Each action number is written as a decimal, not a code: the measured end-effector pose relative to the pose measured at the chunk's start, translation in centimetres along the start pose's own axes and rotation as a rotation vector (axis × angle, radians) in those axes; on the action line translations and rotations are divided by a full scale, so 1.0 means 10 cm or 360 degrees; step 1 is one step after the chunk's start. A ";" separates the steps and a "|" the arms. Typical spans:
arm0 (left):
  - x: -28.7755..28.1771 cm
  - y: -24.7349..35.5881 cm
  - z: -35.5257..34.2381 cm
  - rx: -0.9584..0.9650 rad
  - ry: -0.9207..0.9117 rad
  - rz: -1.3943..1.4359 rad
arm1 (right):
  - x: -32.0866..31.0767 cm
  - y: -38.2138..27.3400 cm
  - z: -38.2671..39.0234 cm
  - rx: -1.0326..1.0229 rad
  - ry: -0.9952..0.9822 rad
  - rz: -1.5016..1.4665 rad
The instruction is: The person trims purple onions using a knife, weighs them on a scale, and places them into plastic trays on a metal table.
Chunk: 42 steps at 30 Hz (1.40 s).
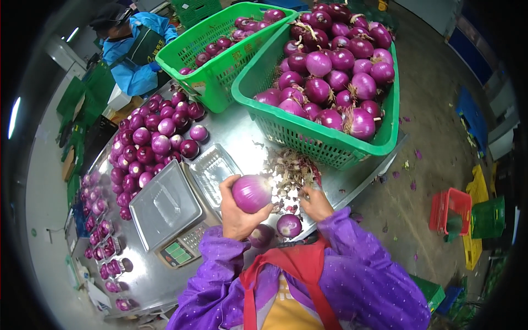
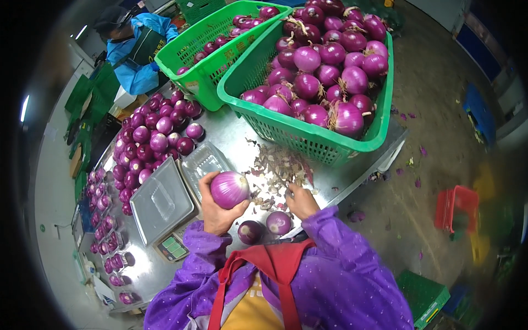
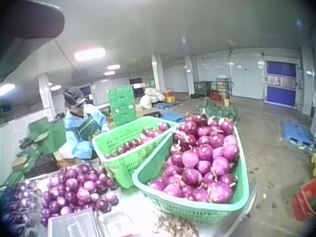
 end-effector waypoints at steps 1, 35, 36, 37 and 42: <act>0.00 -0.02 -0.03 -0.0003 0.0018 0.0003 | 0.02 0.11 0.04 0.0070 -0.0070 -0.0020; -0.06 -0.55 0.19 -0.0356 -0.0229 0.0421 | -0.04 -0.69 0.02 -0.0576 -0.0255 0.0432; -0.04 -0.64 0.19 -0.0539 -0.0230 0.0573 | -0.05 -0.69 0.00 -0.0529 -0.0262 0.0399; 0.02 -0.76 0.21 -0.0597 -0.0201 0.0937 | -0.06 -0.74 -0.02 -0.0525 -0.0264 0.0396; 0.11 -0.96 0.47 -0.1109 -0.0262 0.1810 | 0.05 -0.90 -0.06 -0.0683 -0.0304 0.0253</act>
Point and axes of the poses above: each hand's wrist, its own z-axis away from the middle knuckle, its own x-axis out of the palm, y = z × x, the point moved 7 cm from there along -z, towards the middle knuckle, and after that the axes turned 2 degrees about z, right-handed, at the moved point
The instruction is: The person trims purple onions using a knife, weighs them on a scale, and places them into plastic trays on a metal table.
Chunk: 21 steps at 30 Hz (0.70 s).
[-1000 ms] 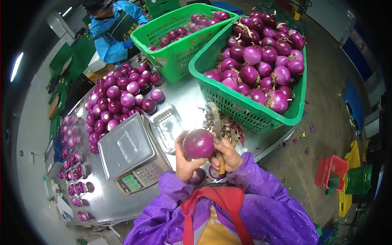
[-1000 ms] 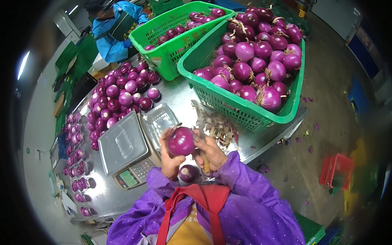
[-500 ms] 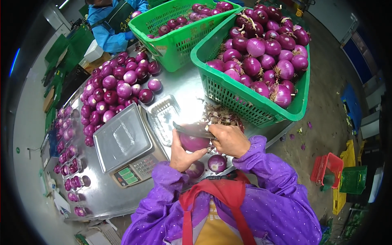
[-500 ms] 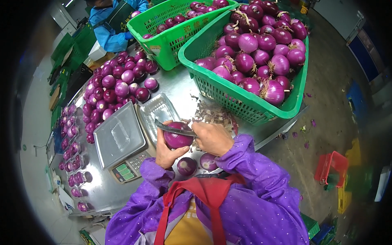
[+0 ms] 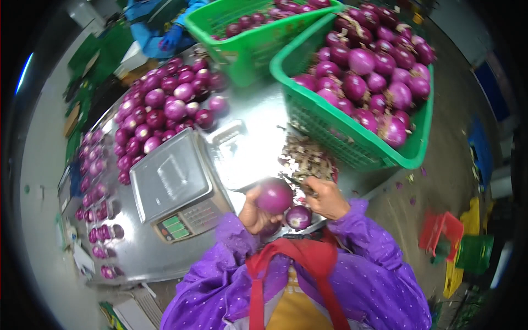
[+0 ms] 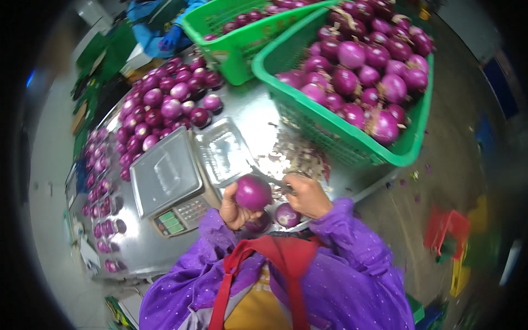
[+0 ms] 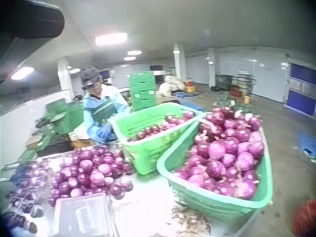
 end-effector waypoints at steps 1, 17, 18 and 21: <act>-0.16 0.06 0.07 0.0016 -0.0016 -0.0226 | -0.01 0.02 0.00 -0.0041 0.0061 -0.0046; -1.47 2.66 0.95 0.0259 0.1747 -0.3177 | 0.23 0.61 0.43 0.0423 0.0044 -0.0282; -1.38 2.76 0.90 0.0287 0.1679 -0.3291 | 0.18 0.62 0.48 0.0497 0.0019 -0.0245; -0.27 2.88 0.42 0.1414 0.1081 -0.3224 | 0.13 0.66 0.64 0.0656 0.0066 -0.0325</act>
Point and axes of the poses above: each hand's wrist, its own z-axis away from the middle knuckle, its own x-axis out of the palm, y = z × x, the point moved 7 cm from there along -z, towards the middle knuckle, and after that the axes turned 2 degrees about z, right-handed, at the moved point
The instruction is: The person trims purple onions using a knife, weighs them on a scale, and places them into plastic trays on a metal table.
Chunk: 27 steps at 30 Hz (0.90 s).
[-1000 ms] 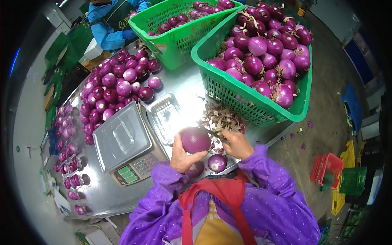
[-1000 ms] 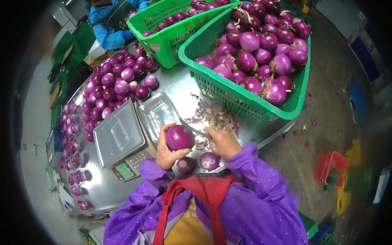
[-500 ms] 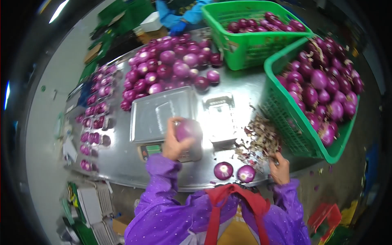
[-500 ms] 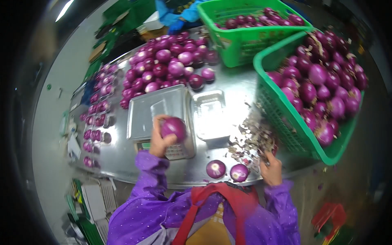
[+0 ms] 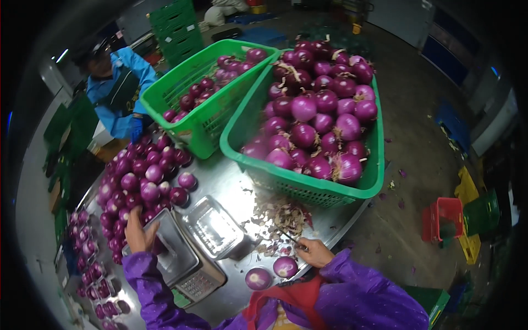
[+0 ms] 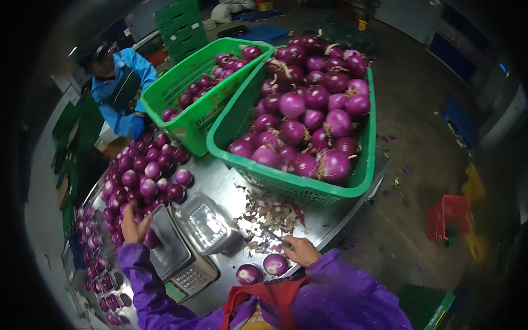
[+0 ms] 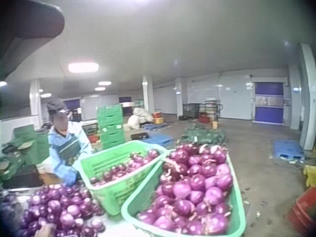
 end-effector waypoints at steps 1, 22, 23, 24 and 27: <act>0.01 0.43 -0.24 0.0078 -0.0009 0.0266 | 0.03 0.05 0.03 0.0007 -0.0005 -0.0017; 1.21 3.11 -0.93 0.0505 -0.0660 0.1633 | -0.51 0.19 0.29 0.0133 0.0506 -0.0208; 1.09 2.92 -0.65 0.0356 -0.0783 0.1820 | -0.56 0.06 0.21 0.0083 0.0508 -0.0264; 1.07 2.72 -0.41 0.0245 -0.0893 0.1930 | -0.62 -0.09 0.11 -0.0061 0.0502 -0.0169; 1.00 2.30 0.23 -0.0225 -0.0963 0.2201 | -0.70 -0.88 -0.23 -0.0570 0.0461 -0.0005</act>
Point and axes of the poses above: each hand's wrist, its own z-axis away from the middle knuckle, its own x-axis out of the palm, y = z × x, the point moved 7 cm from there along -z, towards the middle knuckle, and after that the axes turned 2 degrees about z, right-handed, at the moved point
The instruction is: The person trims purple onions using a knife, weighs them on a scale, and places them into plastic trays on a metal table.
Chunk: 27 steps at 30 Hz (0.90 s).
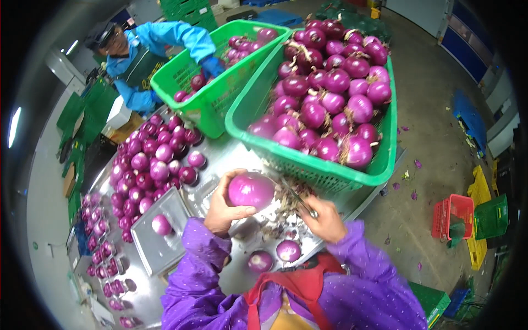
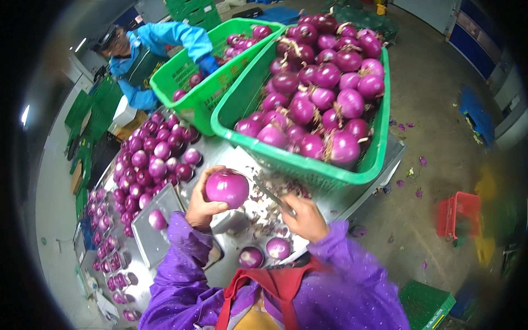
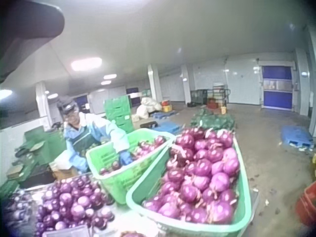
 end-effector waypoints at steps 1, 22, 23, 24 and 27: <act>-0.01 -0.09 0.12 -0.0064 0.0053 0.0084 | 0.09 -0.10 -0.13 -0.0120 -0.0109 0.0006; 0.09 -0.29 0.54 -0.0058 0.0018 -0.0465 | 0.45 0.09 0.07 -0.0074 -0.0405 0.0432; 0.05 -0.38 0.55 -0.0099 -0.0052 -0.0350 | 0.44 0.07 0.05 -0.0073 -0.0410 0.0430; 0.05 -0.44 0.56 -0.0139 -0.0123 -0.0234 | 0.43 0.01 0.03 -0.0103 -0.0439 0.0381; 0.14 -0.55 0.66 -0.0308 -0.0261 0.0404 | 0.45 -0.17 0.02 -0.0207 -0.0524 0.0274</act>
Point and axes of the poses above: each hand's wrist, its own z-axis away from the middle knuckle, its own x-axis out of the palm, y = z × x, the point moved 7 cm from there along -z, towards the middle knuckle, and after that the axes turned 2 degrees about z, right-handed, at the moved point
